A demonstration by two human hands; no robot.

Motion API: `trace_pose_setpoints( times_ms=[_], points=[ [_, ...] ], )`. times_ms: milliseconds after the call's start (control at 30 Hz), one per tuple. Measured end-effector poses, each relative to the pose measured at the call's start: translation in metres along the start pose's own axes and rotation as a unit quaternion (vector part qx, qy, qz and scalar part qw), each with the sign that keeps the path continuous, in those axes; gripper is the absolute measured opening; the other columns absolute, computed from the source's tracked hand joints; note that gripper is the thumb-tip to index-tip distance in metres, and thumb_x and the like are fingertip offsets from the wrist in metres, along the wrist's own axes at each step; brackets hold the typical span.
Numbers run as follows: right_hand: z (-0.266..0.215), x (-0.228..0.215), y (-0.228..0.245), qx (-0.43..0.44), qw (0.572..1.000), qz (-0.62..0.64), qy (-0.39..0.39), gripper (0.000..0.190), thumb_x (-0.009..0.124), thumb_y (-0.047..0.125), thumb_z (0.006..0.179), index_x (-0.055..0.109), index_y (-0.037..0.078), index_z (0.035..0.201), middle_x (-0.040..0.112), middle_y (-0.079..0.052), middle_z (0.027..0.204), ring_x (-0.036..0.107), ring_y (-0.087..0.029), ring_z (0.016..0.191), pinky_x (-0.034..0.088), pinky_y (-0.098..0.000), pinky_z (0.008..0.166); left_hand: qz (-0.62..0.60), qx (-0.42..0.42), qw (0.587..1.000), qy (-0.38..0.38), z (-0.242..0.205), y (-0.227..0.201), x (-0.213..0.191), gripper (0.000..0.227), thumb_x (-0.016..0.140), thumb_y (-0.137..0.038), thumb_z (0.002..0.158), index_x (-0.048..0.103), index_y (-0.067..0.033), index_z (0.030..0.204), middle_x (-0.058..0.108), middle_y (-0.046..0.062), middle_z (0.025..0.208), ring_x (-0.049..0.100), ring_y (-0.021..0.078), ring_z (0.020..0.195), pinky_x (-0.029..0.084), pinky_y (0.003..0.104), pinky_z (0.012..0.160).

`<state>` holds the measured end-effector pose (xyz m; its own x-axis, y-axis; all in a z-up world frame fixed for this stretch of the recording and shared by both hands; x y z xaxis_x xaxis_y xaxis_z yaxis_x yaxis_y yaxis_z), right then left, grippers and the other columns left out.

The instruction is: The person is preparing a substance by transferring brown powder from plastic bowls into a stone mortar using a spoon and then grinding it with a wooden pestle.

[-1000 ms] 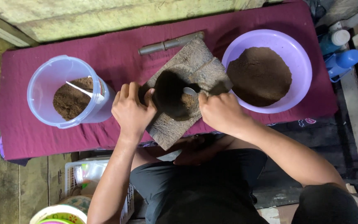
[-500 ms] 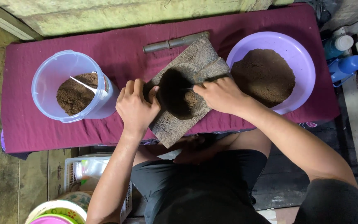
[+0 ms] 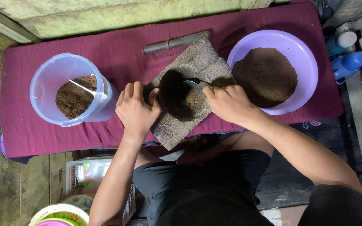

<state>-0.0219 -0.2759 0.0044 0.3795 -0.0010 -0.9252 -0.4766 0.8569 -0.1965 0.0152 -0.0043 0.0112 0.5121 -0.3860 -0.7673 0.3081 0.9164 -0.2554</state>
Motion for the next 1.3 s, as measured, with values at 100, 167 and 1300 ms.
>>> trace_pose_setpoints(
  times_ms=[100,167,1300],
  points=[
    [-0.012,0.020,0.017,0.009,0.999,-0.036,-0.031,0.020,0.060,0.024,0.076,0.068,0.019,0.093,0.061,0.001,0.053,0.065,-0.020,0.044,0.048,-0.0358,0.042,0.004,-0.001,1.000,0.000,-0.001,0.000,0.000,0.035,0.079,-0.047,0.088,0.060,-0.0172,0.092,0.052,0.001,0.080,0.065,0.0296,0.071,0.053,0.038,0.065],
    [-0.017,0.026,0.025,0.016,0.999,-0.033,-0.033,0.019,0.060,0.024,0.075,0.068,0.018,0.091,0.060,0.000,0.051,0.064,-0.022,0.042,0.047,-0.0372,0.040,0.006,-0.002,1.000,-0.002,0.000,0.000,0.001,0.036,0.079,-0.047,0.088,0.060,-0.0172,0.091,0.052,0.001,0.080,0.065,0.0293,0.071,0.053,0.038,0.065],
    [-0.013,-0.013,-0.002,0.441,0.515,0.729,0.091,0.012,0.062,0.000,0.089,0.072,-0.005,0.083,0.028,0.005,0.045,0.023,0.002,0.034,0.014,-0.0137,0.030,0.007,0.011,1.000,0.006,0.007,-0.009,-0.011,0.036,0.082,-0.042,0.087,0.059,-0.0144,0.091,0.053,0.003,0.080,0.067,0.0331,0.072,0.055,0.040,0.066]
  ],
)
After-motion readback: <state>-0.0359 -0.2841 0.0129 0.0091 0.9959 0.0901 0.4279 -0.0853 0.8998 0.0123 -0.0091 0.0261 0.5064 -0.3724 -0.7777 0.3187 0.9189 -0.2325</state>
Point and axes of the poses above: each hand's wrist, its own z-axis towards the middle knuckle, its own x-axis out of the palm, y = z × x, the point moved 2 cm from there along z, towards the middle knuckle
